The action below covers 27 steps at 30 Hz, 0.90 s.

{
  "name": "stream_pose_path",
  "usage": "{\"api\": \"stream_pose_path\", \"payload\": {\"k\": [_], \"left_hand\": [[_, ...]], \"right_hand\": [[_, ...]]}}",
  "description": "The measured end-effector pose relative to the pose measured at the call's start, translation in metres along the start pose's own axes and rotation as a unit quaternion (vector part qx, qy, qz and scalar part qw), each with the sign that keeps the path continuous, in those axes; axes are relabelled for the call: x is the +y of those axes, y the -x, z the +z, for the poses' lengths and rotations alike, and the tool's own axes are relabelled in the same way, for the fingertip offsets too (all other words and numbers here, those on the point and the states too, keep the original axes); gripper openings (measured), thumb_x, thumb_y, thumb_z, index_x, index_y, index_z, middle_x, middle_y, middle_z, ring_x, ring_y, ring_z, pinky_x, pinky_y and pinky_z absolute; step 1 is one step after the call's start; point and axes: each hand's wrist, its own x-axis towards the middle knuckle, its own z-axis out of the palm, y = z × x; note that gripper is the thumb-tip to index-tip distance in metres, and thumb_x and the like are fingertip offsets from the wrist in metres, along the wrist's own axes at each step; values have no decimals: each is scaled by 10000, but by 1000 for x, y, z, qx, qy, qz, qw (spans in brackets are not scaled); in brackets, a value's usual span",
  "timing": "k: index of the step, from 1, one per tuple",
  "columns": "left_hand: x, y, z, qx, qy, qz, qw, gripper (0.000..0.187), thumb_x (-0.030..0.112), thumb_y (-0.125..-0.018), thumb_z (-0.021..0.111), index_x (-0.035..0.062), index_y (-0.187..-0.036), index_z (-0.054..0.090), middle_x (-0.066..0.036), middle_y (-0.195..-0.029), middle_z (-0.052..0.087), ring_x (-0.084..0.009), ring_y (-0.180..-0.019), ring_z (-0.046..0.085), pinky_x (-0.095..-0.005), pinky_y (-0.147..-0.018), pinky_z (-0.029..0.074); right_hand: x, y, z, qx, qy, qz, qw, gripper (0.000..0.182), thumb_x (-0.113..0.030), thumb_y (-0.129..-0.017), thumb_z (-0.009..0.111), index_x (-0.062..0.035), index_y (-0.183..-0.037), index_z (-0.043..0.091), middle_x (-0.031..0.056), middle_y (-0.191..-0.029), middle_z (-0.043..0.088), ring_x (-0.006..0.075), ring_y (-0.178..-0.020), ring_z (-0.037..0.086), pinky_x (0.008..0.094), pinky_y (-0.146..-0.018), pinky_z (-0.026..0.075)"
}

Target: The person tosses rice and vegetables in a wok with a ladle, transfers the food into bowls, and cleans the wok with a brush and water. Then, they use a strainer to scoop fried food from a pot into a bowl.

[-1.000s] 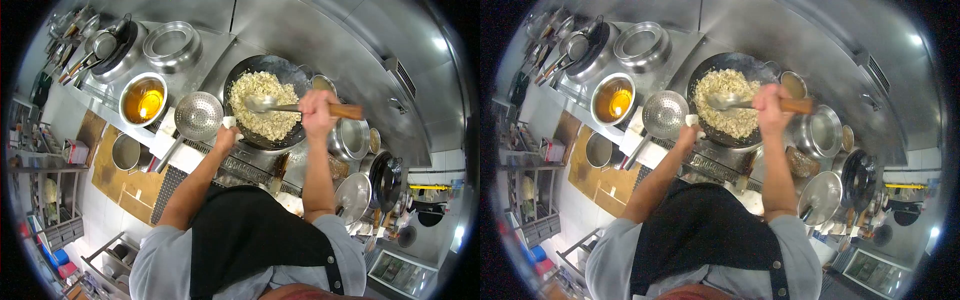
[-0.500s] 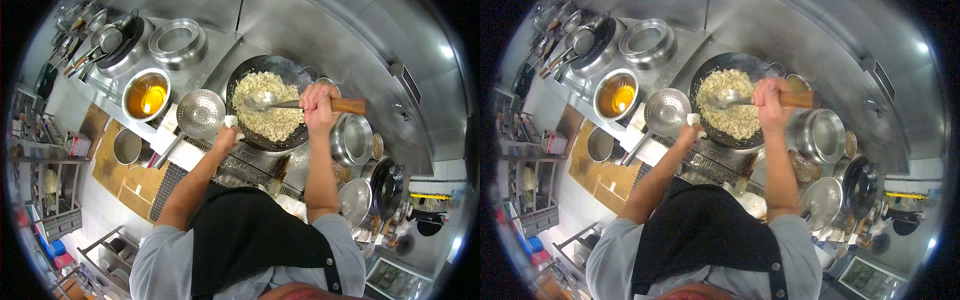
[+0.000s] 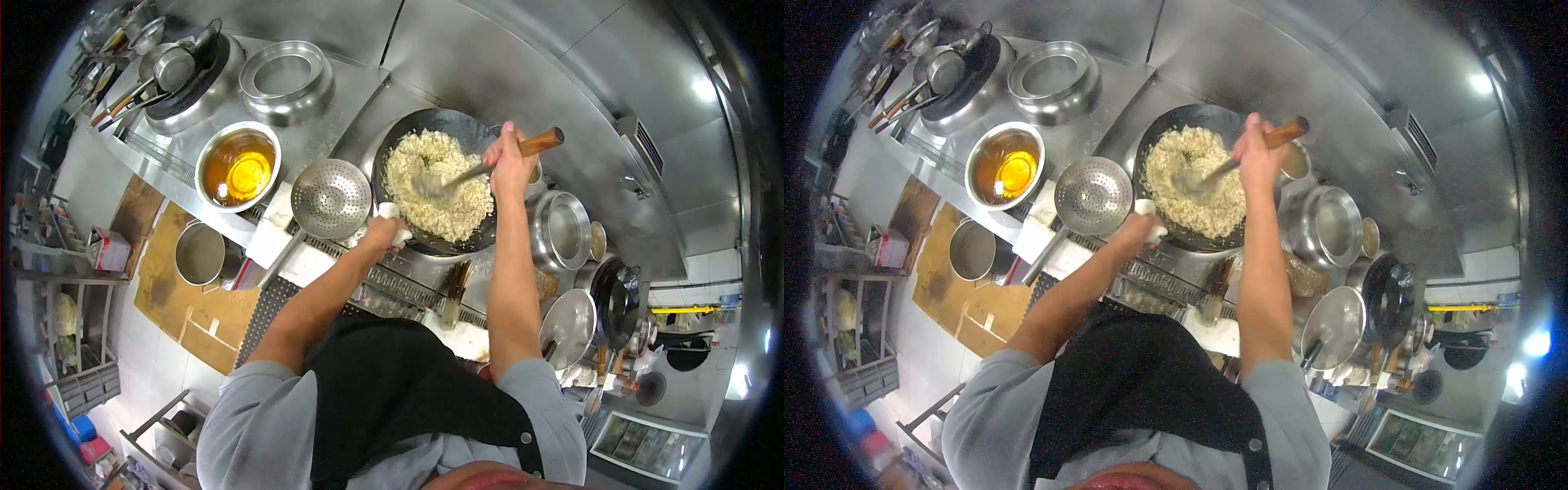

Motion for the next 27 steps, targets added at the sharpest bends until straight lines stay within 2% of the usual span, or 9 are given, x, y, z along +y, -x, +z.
{"api": "stream_pose_path", "payload": {"k": [3, 6, 8, 10, 11, 13, 20, 24, 27], "left_hand": [[-13, -2, 7, 26, 75, 27, 996, 135, 137, -854, 663, 24, -928, 677, -134, -777, 667, -225, -554, 614, -355, -406, 443], [-24, 34, -2, 23, 70, 63, 995, 198, 200, -909, 662, 34, -1015, 677, -134, -865, 701, -240, -707, 673, -374, -520, 524], [-36, 92, -28, 30, 23, 93, 995, 208, 209, -944, 636, 37, -1059, 653, -132, -885, 694, -233, -717, 671, -376, -538, 533], [-153, 52, -89, 2, -56, 365, 929, 220, 205, -946, 633, 30, -1079, 628, -110, -870, 675, -217, -726, 664, -370, -549, 526], [-128, 65, -79, -8, -56, 371, 927, 220, 205, -946, 633, 30, -1079, 628, -110, -870, 675, -217, -726, 664, -370, -549, 526], [-50, 126, -50, 64, 117, 56, 989, 206, 188, -925, 650, 35, -1061, 625, -95, -855, 666, -212, -719, 655, -364, -543, 511], [-63, 50, -36, -3, 48, 73, 996, 225, 133, -919, 633, -62, -1032, 646, -146, -834, 683, -232, -689, 672, -368, -538, 534], [-78, 90, -63, 18, 56, 101, 993, 206, 101, -927, 612, -30, -1085, 636, -121, -886, 680, -226, -786, 686, -368, -611, 565], [-20, 78, -35, 14, 97, 78, 992, 142, 118, -911, 617, 9, -1002, 635, -91, -797, 652, -191, -628, 629, -356, -473, 487]], "right_hand": [[-54, 90, 18, -65, 108, -18, 992, 427, -241, -1010, 642, -95, -635, 499, 2, -521, 496, 115, -446, 454, 292, -470, 379], [38, 85, -7, 31, 222, -166, 960, 446, -268, -1013, 644, -93, -620, 525, -3, -507, 496, 126, -422, 472, 297, -423, 351], [-25, 42, -4, 98, 154, -55, 982, 468, -297, -1020, 643, -96, -619, 507, 22, -534, 505, 142, -432, 453, 314, -435, 375], [-91, 11, -19, 165, 53, -25, 985, 479, -339, -1025, 634, -100, -632, 499, 40, -542, 507, 150, -440, 453, 322, -440, 392], [-129, 10, -22, 154, 28, -23, 987, 460, -359, -1031, 619, -109, -669, 486, 32, -536, 487, 155, -430, 451, 327, -442, 392], [-174, 32, -19, 119, -10, -21, 993, 447, -383, -1041, 587, -116, -703, 467, 20, -529, 463, 158, -439, 476, 332, -442, 401], [-18, 119, -40, 91, 293, -59, 950, 332, -378, -1015, 625, -62, -914, 619, 62, -671, 600, 216, -576, 628, 374, -502, 506], [-48, 252, -108, -120, -30, 284, 951, 544, -372, -1006, 635, -98, -1458, 510, 189, -980, 724, 279, -711, 722, 401, -587, 615], [-52, 299, -83, -1, -205, 495, 845, 607, -288, -1058, 532, -181, -1607, 296, 198, -1083, 703, 219, -673, 708, 324, -561, 617]]}}
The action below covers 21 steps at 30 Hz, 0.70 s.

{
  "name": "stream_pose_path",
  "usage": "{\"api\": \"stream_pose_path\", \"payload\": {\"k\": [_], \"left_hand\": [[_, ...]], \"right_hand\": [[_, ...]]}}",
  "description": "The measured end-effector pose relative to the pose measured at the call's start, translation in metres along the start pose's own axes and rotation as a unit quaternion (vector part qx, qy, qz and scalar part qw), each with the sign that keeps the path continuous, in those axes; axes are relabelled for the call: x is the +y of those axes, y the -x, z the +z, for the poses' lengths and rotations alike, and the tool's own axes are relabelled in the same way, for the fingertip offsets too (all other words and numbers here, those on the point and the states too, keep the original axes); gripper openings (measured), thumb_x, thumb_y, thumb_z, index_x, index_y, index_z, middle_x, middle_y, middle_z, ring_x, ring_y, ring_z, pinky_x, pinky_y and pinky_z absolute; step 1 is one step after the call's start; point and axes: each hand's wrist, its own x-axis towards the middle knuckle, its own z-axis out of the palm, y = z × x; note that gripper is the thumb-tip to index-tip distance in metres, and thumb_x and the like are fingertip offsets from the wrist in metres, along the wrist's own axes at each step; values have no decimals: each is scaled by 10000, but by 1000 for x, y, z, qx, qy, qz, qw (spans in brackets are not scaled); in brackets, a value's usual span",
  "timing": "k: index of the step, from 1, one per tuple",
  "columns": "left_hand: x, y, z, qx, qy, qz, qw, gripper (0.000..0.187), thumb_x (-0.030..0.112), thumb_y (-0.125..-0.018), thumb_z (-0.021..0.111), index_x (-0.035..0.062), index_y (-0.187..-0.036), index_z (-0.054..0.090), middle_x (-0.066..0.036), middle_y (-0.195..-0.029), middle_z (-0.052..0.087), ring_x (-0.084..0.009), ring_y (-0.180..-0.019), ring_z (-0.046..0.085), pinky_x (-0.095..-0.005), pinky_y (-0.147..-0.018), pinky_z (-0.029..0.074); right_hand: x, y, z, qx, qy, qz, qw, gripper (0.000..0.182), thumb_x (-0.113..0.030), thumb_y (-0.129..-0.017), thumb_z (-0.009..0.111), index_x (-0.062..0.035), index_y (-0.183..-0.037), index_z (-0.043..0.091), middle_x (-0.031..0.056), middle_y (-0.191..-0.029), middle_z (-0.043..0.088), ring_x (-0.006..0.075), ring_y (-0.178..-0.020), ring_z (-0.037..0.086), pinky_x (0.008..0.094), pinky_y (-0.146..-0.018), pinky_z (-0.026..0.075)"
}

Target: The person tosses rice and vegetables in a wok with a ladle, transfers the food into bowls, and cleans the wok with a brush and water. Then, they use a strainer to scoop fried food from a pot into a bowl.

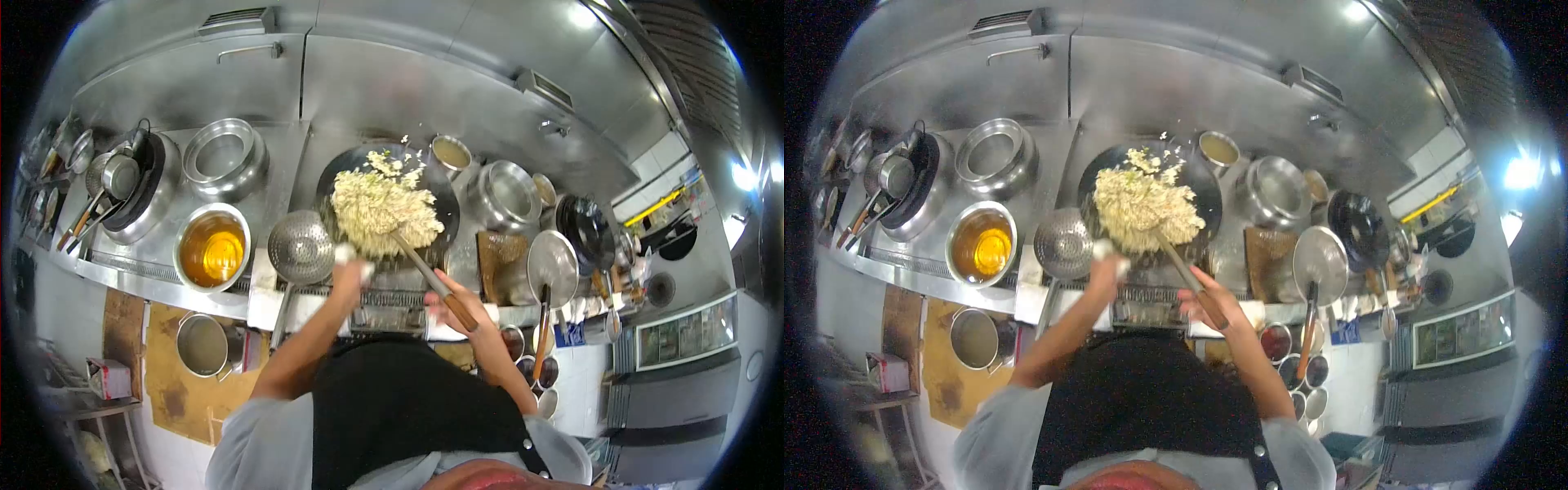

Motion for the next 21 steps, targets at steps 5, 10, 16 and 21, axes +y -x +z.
{"api": "stream_pose_path", "payload": {"k": [5, 10, 16, 21], "left_hand": [[-7, -98, 17, -50, -78, 2, 996, 195, 189, -883, 624, -1, -925, 638, -134, -764, 648, -222, -542, 609, -364, -413, 428], [12, -28, 36, -30, -65, -84, 994, 172, 192, -900, 614, 26, -943, 623, -127, -804, 660, -232, -550, 608, -348, -426, 430], [-1, -40, 37, -29, -68, -105, 992, 201, 227, -959, 548, 46, -1014, 618, -120, -792, 651, -224, -589, 620, -329, -453, 459], [-66, -5, -28, -50, -33, -7, 998, 132, 125, -926, 611, 61, -1038, 641, -93, -879, 677, -205, -722, 654, -368, -536, 537]], "right_hand": [[28, -99, -25, 69, -55, 24, 996, 327, -263, -1032, 573, -109, -1320, 562, 83, -856, 662, 153, -594, 611, 331, -480, 513], [18, -36, -10, 81, 456, -70, 884, 421, -75, -956, 627, -62, -1370, 548, 22, -739, 581, 117, -541, 560, 293, -456, 469], [-7, 31, -14, 114, 586, 14, 802, 846, -97, -914, 672, -181, -1637, 240, 192, -1426, 594, 145, -641, 613, 314, -592, 543], [22, -37, -42, 212, 658, -202, 693, 774, -93, -905, 670, -117, -1597, 323, 272, -1283, 665, 328, -999, 693, 406, -908, 524]]}}
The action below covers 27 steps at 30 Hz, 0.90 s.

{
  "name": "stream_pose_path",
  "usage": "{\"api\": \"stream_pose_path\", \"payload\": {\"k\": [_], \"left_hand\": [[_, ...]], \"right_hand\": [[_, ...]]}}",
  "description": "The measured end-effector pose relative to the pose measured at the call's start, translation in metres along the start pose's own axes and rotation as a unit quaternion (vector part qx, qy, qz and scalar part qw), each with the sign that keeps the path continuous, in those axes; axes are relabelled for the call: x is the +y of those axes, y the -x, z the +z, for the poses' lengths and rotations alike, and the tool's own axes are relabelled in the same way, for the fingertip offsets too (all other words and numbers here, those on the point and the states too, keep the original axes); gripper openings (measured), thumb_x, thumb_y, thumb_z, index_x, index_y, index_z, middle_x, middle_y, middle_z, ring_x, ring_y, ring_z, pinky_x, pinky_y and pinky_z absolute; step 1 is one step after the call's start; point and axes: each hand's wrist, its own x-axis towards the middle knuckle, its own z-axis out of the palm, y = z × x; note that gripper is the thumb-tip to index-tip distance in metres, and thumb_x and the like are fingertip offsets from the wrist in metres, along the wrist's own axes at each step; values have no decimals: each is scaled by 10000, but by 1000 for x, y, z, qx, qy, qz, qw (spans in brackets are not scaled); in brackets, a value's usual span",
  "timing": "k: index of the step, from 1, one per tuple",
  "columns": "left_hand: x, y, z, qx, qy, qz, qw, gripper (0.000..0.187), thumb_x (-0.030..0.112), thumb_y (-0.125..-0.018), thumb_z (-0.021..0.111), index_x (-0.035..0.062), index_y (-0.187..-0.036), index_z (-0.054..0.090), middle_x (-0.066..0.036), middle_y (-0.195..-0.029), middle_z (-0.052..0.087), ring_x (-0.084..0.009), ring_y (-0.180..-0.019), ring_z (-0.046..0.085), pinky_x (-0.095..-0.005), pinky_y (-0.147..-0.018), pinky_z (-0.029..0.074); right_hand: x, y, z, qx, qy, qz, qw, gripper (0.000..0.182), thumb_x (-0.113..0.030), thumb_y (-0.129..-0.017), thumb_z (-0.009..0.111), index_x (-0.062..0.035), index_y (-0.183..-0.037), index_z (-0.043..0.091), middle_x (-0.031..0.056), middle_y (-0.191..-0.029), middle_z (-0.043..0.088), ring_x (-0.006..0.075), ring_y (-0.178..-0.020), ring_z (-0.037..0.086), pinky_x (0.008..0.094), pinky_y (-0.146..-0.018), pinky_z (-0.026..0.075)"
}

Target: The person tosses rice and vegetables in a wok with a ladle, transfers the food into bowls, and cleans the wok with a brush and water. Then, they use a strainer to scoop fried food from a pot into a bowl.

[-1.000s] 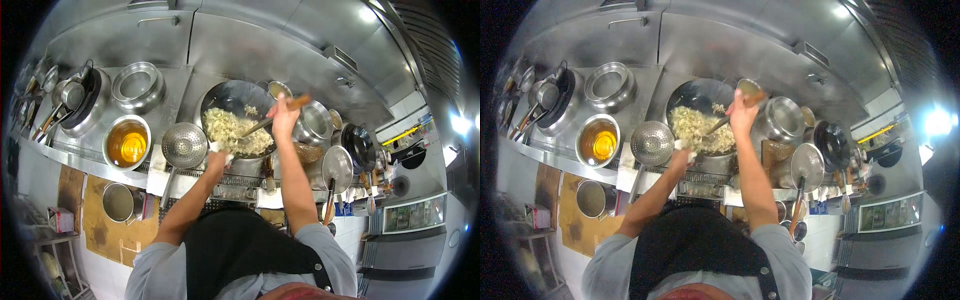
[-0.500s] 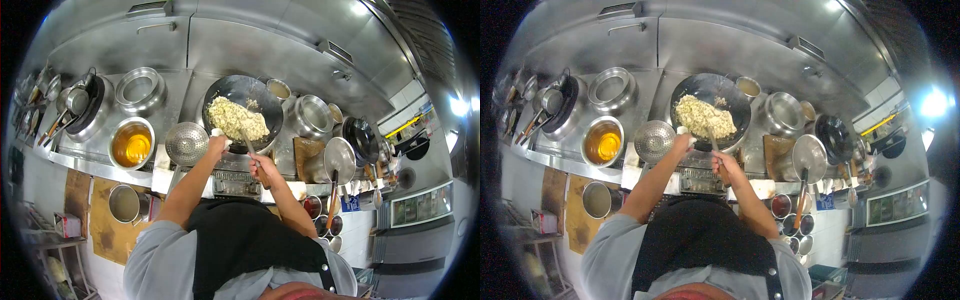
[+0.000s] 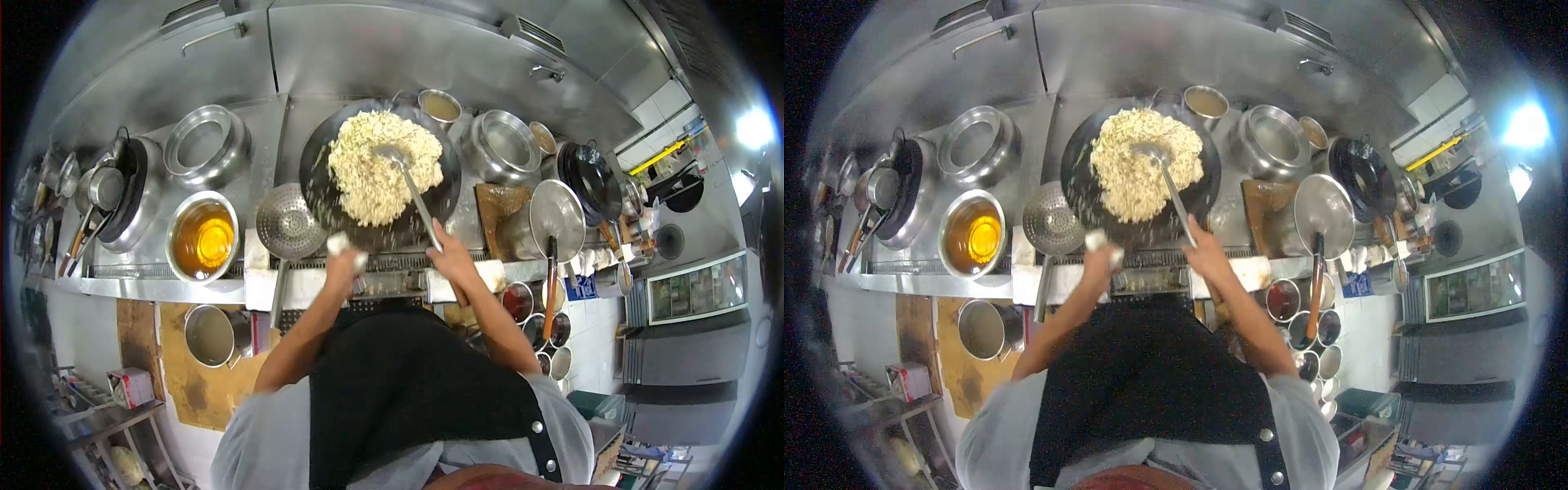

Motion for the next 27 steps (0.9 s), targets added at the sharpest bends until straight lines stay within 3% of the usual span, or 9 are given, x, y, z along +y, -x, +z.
{"api": "stream_pose_path", "payload": {"k": [1, 4, 6, 9, 12, 17, 22, 24, 27], "left_hand": [[1, 26, -12, -6, 9, -10, 1000, 122, 132, -911, 631, 58, -1006, 651, -87, -875, 672, -198, -727, 654, -366, -540, 535], [39, 47, 7, 15, 45, -21, 999, 102, 144, -887, 658, 60, -945, 666, -84, -864, 667, -193, -730, 651, -355, -541, 524], [78, 32, 46, 64, 44, -35, 996, 105, 166, -876, 677, 68, -913, 672, -87, -851, 667, -198, -708, 637, -334, -528, 494], [44, -55, 46, 3, 26, -52, 998, 118, 167, -886, 681, 56, -923, 671, -85, -860, 674, -191, -710, 631, -322, -527, 490], [-2, -52, 16, -20, 18, -11, 1000, 110, 145, -887, 674, 40, -917, 668, -97, -861, 674, -200, -731, 643, -329, -535, 502], [11, -5, 8, 36, 42, -3, 998, 144, 102, -899, 640, 24, -1019, 628, -113, -912, 671, -210, -768, 664, -336, -534, 514], [58, -77, 49, -30, -1, -16, 999, 174, 184, -900, 636, 26, -969, 612, -87, -749, 631, -191, -542, 570, -326, -464, 436], [69, -75, 55, -5, -20, -53, 998, 203, 219, -896, 653, 39, -983, 615, -82, -765, 635, -189, -555, 570, -325, -465, 437], [84, -73, 64, 18, -15, -131, 991, 254, 274, -881, 685, 65, -1010, 619, -75, -799, 644, -186, -591, 578, -327, -470, 444]], "right_hand": [[-17, 19, -15, -19, -17, -16, 1000, 763, -218, -930, 645, -72, -1593, 298, 304, -1331, 612, 453, -1198, 628, 467, -1002, 491], [1, 69, -36, 37, 22, -177, 983, 766, -199, -932, 662, -87, -1598, 301, 273, -1296, 652, 399, -978, 714, 435, -888, 549], [-38, 107, -73, -208, -288, 116, 927, 775, -167, -922, 693, -126, -1602, 322, 211, -1226, 683, 259, -727, 679, 365, -730, 562], [0, 60, -47, -199, -99, 70, 972, 782, -80, -917, 692, -167, -1606, 331, 124, -1035, 713, 85, -563, 553, 272, -539, 503], [11, 5, 2, -52, -2, 17, 999, 734, -111, -901, 709, -117, -1563, 393, 195, -1352, 661, 278, -1019, 701, 374, -941, 518], [-10, 47, -28, 65, -85, -123, 987, 701, -109, -931, 704, -80, -1560, 396, 290, -1238, 680, 293, -1077, 704, 400, -920, 518], [-45, 59, -80, 5, -75, 4, 997, 678, -81, -952, 675, -79, -1568, 390, 235, -1256, 688, 163, -812, 602, 311, -814, 518], [-47, 45, -88, 62, -90, -13, 994, 660, -129, -952, 679, -94, -1556, 415, 243, -813, 655, 209, -672, 581, 340, -702, 506], [25, 18, -65, 83, -25, -41, 995, 664, -151, -943, 676, -106, -1553, 418, 305, -923, 681, 378, -812, 694, 417, -769, 533]]}}
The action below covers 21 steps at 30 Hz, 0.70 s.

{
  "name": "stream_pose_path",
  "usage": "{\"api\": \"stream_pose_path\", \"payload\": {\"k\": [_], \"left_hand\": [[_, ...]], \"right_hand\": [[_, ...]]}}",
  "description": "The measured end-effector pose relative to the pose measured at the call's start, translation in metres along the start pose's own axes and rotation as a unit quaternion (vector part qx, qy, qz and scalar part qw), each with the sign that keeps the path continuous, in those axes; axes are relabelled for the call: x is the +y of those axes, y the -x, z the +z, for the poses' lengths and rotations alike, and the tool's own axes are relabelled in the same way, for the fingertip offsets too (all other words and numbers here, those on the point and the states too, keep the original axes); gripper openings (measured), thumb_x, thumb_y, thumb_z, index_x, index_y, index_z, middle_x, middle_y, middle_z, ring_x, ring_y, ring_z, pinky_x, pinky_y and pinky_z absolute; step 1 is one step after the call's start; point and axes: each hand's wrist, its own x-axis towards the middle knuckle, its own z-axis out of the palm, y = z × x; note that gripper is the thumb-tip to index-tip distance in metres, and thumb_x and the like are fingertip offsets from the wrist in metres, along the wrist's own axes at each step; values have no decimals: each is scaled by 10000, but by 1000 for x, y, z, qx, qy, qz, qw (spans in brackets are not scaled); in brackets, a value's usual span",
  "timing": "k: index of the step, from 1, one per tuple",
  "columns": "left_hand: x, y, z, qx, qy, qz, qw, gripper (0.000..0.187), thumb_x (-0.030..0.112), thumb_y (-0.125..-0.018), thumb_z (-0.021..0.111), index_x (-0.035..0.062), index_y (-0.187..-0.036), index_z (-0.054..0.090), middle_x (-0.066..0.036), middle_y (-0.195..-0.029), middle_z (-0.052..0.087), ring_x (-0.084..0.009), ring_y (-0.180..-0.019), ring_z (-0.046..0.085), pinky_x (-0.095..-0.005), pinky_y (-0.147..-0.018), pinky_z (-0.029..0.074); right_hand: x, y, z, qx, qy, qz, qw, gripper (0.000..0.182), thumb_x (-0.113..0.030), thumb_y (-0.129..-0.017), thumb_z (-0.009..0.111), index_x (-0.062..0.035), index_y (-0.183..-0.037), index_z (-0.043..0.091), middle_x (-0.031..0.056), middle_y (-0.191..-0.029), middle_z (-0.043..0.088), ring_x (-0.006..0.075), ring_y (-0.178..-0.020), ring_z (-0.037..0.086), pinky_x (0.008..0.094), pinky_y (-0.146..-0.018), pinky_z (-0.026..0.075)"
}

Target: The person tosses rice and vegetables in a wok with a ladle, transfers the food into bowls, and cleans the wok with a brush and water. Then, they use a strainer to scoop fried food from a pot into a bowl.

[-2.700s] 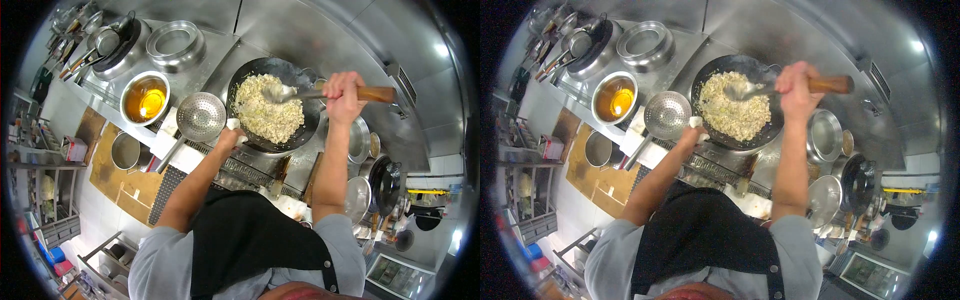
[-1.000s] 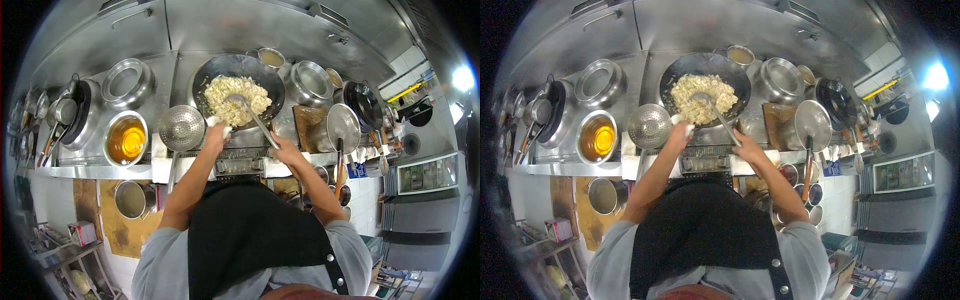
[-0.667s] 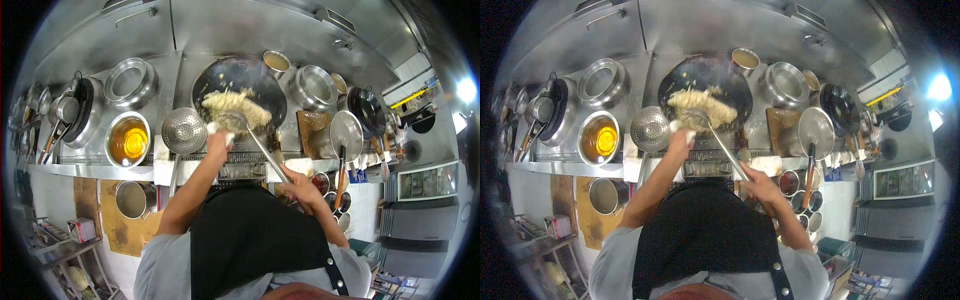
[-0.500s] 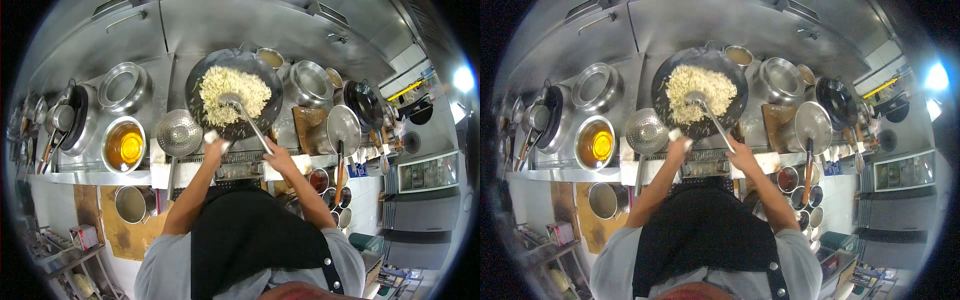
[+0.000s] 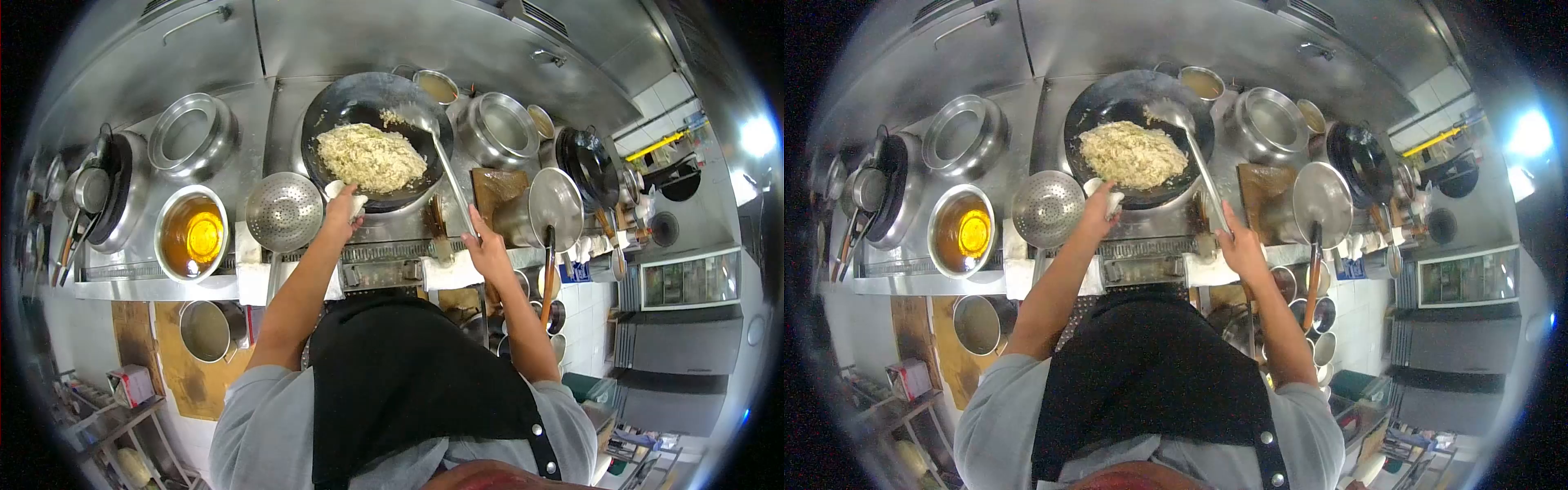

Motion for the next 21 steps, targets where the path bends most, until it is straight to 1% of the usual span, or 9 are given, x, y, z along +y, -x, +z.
{"api": "stream_pose_path", "payload": {"k": [5, 7, 9, 12, 13, 14, 15, 16, 21], "left_hand": [[-20, -48, -13, -30, -13, 10, 999, 247, 239, -894, 681, 76, -1072, 631, -96, -847, 672, -211, -639, 630, -317, -477, 465], [-27, -44, -17, -21, -11, 5, 1000, 217, 212, -902, 662, 67, -1060, 626, -108, -845, 677, -221, -615, 631, -319, -464, 462], [-16, -19, -4, -18, -3, 12, 1000, 187, 185, -910, 643, 59, -1047, 622, -121, -844, 683, -231, -591, 632, -322, -451, 459], [-17, 41, 7, 18, 26, 8, 999, 186, 160, -915, 621, 33, -1051, 625, -145, -854, 695, -243, -554, 618, -339, -414, 440], [-26, 23, 3, -1, 19, 15, 1000, 189, 175, -920, 625, 29, -1040, 619, -144, -849, 693, -237, -594, 632, -329, -429, 445], [-33, 9, -2, -21, 19, 29, 999, 180, 181, -920, 631, 30, -1017, 614, -136, -847, 689, -229, -623, 640, -323, -440, 452], [-37, -5, -7, -45, 23, 53, 997, 175, 187, -920, 638, 31, -995, 609, -128, -845, 686, -221, -652, 649, -316, -452, 460], [-59, -23, -26, -101, 35, 107, 988, 144, 140, -908, 652, 29, -991, 616, -110, -858, 677, -216, -689, 658, -325, -488, 494], [-126, 29, -106, -29, 32, 63, 997, 168, 45, -853, 650, -13, -1009, 631, -127, -865, 666, -226, -726, 664, -374, -536, 505]], "right_hand": [[58, 24, 38, -23, 33, -10, 999, 707, -167, -940, 673, -123, -1576, 367, 331, -1240, 631, 488, -1080, 654, 470, -928, 521], [41, 55, 39, -13, 29, -12, 999, 704, -161, -943, 672, -127, -1579, 372, 279, -1330, 634, 367, -1001, 722, 424, -872, 549], [-36, 70, -3, -173, -104, 265, 943, 701, -148, -951, 663, -132, -1587, 369, 195, -1296, 684, 196, -861, 679, 352, -793, 548], [-77, 78, -31, -258, -122, 215, 934, 709, -170, -962, 658, -174, -1600, 350, 133, -1195, 711, 117, -762, 573, 301, -726, 522], [-86, 60, -28, -307, -69, 250, 916, 693, -207, -970, 660, -207, -1594, 360, 173, -1192, 703, 169, -793, 609, 332, -759, 524], [-36, 52, 9, -237, -9, 93, 967, 667, -163, -977, 653, -181, -1585, 380, 52, -791, 619, 131, -658, 558, 313, -642, 508], [7, 31, 48, -128, -24, -56, 990, 647, -165, -962, 664, -158, -1559, 415, 174, -943, 707, 226, -791, 661, 361, -769, 536], [-22, 8, 46, -163, -42, 68, 983, 653, -169, -952, 670, -119, -1551, 415, 305, -1149, 678, 339, -985, 716, 405, -893, 523], [-50, 24, 41, -129, -33, 63, 989, 680, -210, -970, 644, -162, -1586, 361, 284, -1120, 691, 397, -1035, 691, 418, -899, 519]]}}
